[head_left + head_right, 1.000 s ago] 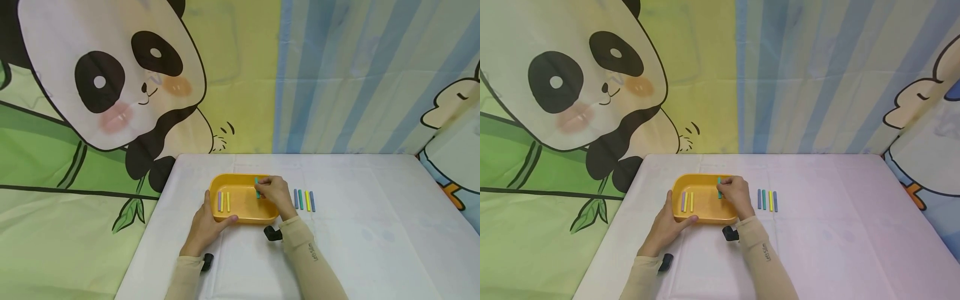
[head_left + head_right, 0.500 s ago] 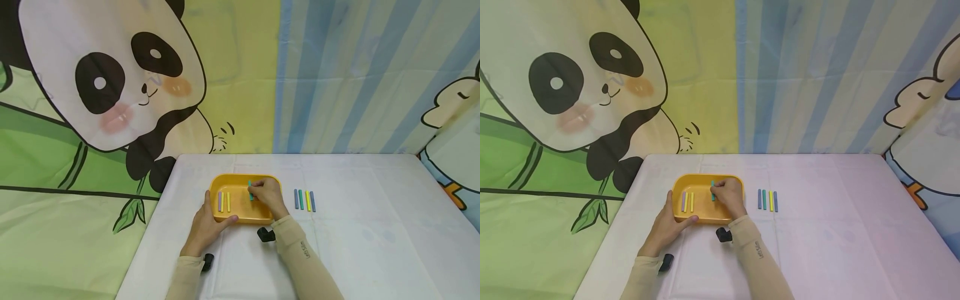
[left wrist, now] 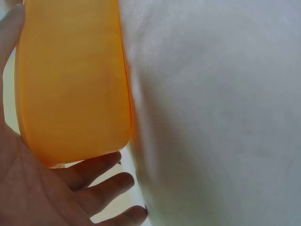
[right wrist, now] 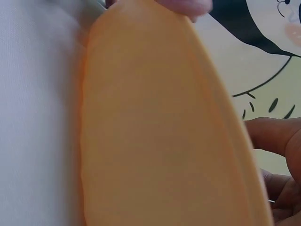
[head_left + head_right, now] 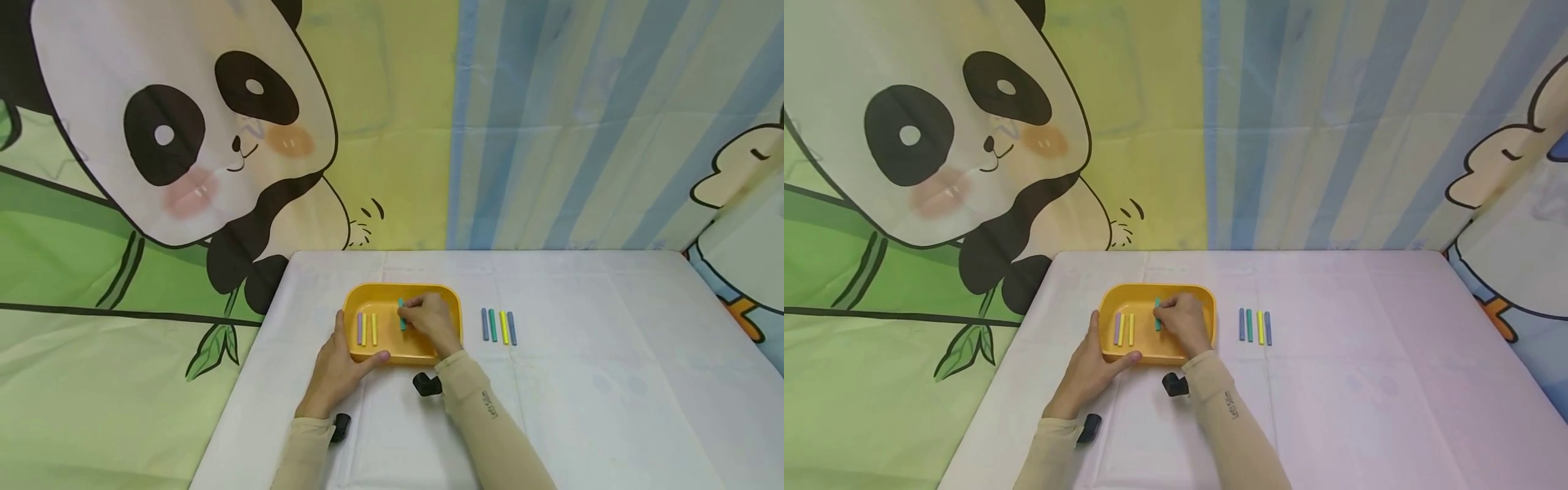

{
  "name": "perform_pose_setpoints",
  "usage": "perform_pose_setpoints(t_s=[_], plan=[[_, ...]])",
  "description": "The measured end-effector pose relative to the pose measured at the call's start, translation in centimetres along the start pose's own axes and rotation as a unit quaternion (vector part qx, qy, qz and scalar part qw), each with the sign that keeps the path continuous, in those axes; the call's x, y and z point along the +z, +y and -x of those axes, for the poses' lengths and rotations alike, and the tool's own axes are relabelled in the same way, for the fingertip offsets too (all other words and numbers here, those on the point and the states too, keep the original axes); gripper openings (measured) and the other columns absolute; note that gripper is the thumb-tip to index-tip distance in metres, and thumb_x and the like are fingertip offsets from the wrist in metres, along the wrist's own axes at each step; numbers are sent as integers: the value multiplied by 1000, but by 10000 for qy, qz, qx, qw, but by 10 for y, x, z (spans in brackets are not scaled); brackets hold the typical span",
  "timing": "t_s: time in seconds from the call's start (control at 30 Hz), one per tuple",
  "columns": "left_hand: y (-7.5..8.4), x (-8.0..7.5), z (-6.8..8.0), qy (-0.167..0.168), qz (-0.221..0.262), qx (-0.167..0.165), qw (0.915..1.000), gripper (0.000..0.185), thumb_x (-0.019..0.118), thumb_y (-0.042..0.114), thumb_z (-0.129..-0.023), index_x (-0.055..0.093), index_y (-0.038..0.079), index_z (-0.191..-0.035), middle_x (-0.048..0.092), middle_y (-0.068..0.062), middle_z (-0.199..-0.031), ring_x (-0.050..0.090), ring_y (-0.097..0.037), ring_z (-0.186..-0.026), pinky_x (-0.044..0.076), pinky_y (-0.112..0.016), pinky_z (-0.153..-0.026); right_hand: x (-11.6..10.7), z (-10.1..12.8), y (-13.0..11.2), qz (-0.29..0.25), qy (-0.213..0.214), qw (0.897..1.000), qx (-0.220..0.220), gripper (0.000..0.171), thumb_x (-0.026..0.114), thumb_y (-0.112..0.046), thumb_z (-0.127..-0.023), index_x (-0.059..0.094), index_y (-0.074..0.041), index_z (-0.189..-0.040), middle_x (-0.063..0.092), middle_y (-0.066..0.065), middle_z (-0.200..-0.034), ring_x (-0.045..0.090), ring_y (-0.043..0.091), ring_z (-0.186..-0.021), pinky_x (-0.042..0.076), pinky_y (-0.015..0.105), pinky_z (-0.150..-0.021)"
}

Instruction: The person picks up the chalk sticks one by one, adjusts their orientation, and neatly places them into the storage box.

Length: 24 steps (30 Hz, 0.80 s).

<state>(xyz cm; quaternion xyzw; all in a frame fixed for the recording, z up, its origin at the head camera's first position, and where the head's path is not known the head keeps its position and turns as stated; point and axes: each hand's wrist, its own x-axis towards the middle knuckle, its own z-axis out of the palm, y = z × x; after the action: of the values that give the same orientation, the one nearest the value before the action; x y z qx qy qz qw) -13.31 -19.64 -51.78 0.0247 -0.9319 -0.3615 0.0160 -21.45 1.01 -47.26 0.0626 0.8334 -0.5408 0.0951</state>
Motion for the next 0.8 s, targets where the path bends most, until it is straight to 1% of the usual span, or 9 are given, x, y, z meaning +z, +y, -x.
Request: perform_pose_setpoints(t_s=[0.23,0.47,0.6,0.8], plan=[[-1,1,-1,15,-17,37,10000,139,66,89,-66,-5,19,-164,35,-20,-158,41,-38,-140,35,-54,-114,11,-1,-2,-29,-86,9999,-71,14,79,-21,-87,75,-7,-90,70,5,-79,64,17,-69,53,26,-63],[-2,1,-1,23,-24,50,10000,139,66,88,-66,-5,20,-164,34,-20,-159,41,-37,-141,34,-53,-114,17,-6,-5,63,-77,9999,-48,15,79,-21,-87,74,-8,-91,70,4,-80,64,18,-73,52,27,-66],[-2,0,-1,22,-24,25,10000,140,66,89,-66,-5,19,-164,35,-20,-159,40,-37,-141,34,-53,-114,20,-8,-8,93,-94,9999,-104,15,80,-21,-86,75,-7,-91,70,4,-78,65,18,-72,53,27,-65],[-3,1,-1,18,-12,47,10000,139,66,89,-66,-5,20,-164,36,-21,-158,41,-37,-140,35,-53,-114,26,-9,-9,125,-226,9997,-22,12,78,-18,-87,75,-7,-89,69,4,-78,63,16,-70,52,25,-63]])
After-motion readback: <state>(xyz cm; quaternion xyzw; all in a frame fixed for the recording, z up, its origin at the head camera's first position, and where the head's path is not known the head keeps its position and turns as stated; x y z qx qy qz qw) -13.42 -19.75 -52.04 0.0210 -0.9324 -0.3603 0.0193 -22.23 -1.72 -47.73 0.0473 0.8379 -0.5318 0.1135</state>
